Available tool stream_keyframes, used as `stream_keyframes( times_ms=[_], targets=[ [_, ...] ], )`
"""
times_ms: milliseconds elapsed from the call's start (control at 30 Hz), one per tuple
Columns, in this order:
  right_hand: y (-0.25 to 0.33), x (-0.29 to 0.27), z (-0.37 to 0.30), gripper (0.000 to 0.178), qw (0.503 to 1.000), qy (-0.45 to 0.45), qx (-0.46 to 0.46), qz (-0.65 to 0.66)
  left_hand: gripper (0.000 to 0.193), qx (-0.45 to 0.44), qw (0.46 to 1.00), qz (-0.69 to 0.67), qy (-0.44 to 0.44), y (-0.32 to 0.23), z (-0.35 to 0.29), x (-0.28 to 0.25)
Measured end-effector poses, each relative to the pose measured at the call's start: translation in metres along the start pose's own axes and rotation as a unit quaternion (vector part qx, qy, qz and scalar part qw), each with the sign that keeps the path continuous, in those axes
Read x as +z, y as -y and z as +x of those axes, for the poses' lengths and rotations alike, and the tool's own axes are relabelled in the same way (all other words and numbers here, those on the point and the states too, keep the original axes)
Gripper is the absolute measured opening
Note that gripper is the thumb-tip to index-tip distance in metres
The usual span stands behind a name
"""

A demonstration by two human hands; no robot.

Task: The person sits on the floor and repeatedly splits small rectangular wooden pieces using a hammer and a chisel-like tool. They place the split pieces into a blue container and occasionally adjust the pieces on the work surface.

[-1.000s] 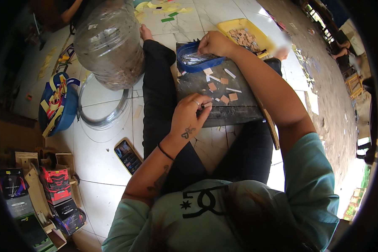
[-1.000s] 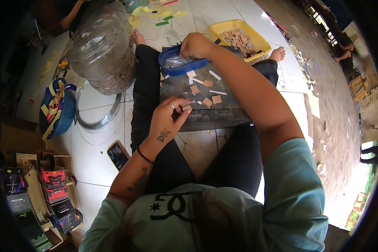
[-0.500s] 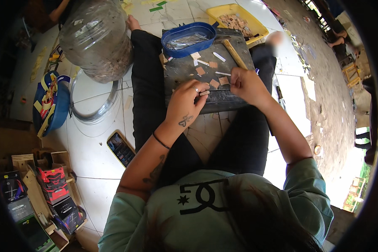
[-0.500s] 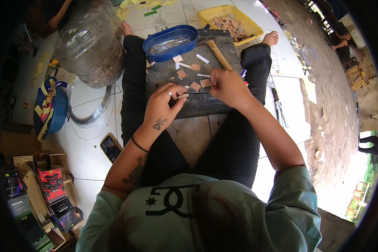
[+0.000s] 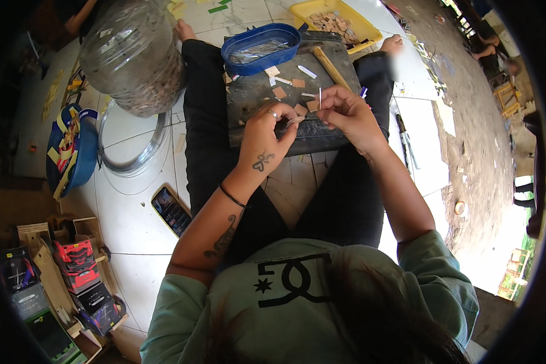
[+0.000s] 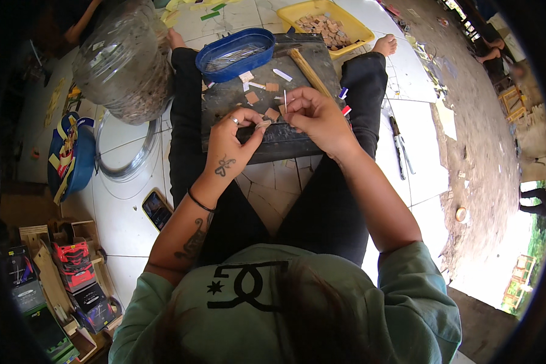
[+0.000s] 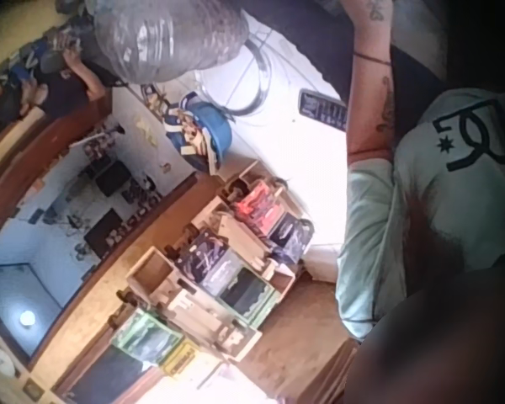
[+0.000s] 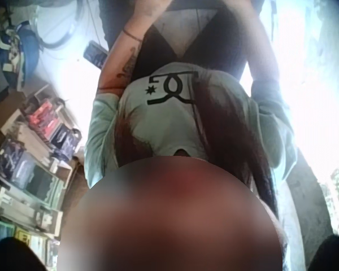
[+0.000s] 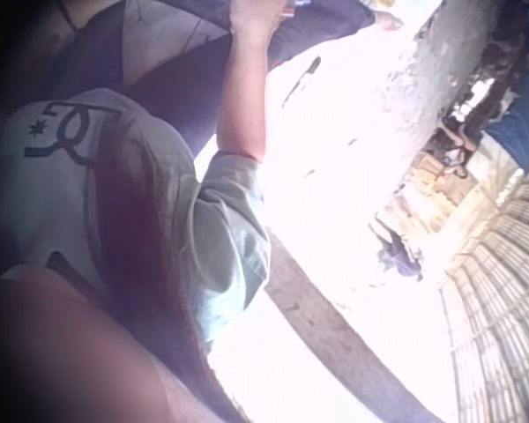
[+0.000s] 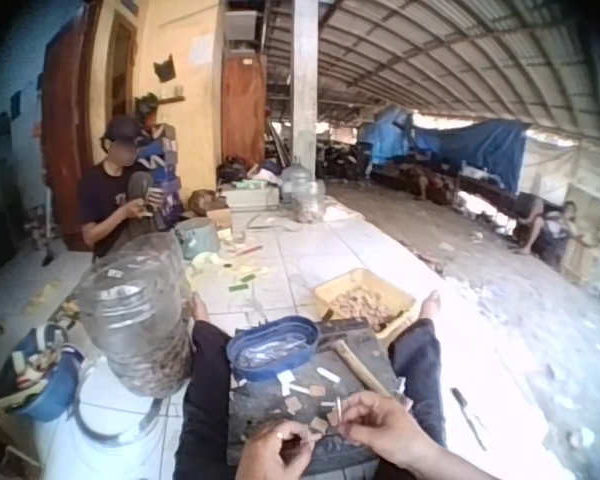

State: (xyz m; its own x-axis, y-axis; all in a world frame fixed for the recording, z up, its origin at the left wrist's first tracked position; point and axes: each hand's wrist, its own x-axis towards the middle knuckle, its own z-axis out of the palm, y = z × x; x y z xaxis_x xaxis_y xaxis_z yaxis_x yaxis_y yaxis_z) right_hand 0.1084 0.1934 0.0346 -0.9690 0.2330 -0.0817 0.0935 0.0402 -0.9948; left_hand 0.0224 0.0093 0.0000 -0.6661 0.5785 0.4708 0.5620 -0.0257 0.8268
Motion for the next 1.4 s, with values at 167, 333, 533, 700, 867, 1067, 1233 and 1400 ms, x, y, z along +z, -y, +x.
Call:
stream_keyframes(
  times_ms=[167, 333, 533, 700, 867, 1067, 1233, 1400],
  targets=[
    [-0.008, 0.011, 0.003, 0.015, 0.999, -0.036, -0.002, -0.008, 0.015, -0.016, 0.999, -0.029, -0.012, 0.006, -0.003, 0.007],
    [-0.013, 0.015, 0.004, 0.010, 0.999, -0.015, -0.045, 0.004, 0.014, 0.052, 0.990, 0.127, -0.024, 0.014, -0.007, 0.005],
    [-0.014, 0.025, 0.004, 0.008, 0.989, -0.057, -0.124, -0.054, 0.011, 0.040, 0.993, 0.112, -0.027, 0.017, -0.007, 0.004],
    [-0.006, 0.029, 0.001, 0.007, 0.968, -0.080, -0.165, -0.170, 0.010, 0.029, 0.995, 0.092, -0.028, 0.018, -0.007, 0.004],
    [-0.003, 0.030, 0.001, 0.008, 0.961, -0.069, -0.177, -0.200, 0.010, 0.035, 0.994, 0.098, -0.024, 0.017, -0.008, 0.003],
    [0.000, 0.028, 0.004, 0.007, 0.955, -0.057, -0.178, -0.229, 0.009, 0.026, 0.994, 0.099, -0.025, 0.019, -0.008, 0.004],
    [0.006, 0.030, 0.003, 0.008, 0.951, -0.049, -0.182, -0.243, 0.010, 0.028, 0.995, 0.097, -0.021, 0.020, -0.009, 0.005],
    [0.010, 0.032, 0.003, 0.008, 0.947, -0.045, -0.182, -0.260, 0.010, 0.039, 0.994, 0.101, -0.027, 0.019, -0.008, 0.004]
  ],
)
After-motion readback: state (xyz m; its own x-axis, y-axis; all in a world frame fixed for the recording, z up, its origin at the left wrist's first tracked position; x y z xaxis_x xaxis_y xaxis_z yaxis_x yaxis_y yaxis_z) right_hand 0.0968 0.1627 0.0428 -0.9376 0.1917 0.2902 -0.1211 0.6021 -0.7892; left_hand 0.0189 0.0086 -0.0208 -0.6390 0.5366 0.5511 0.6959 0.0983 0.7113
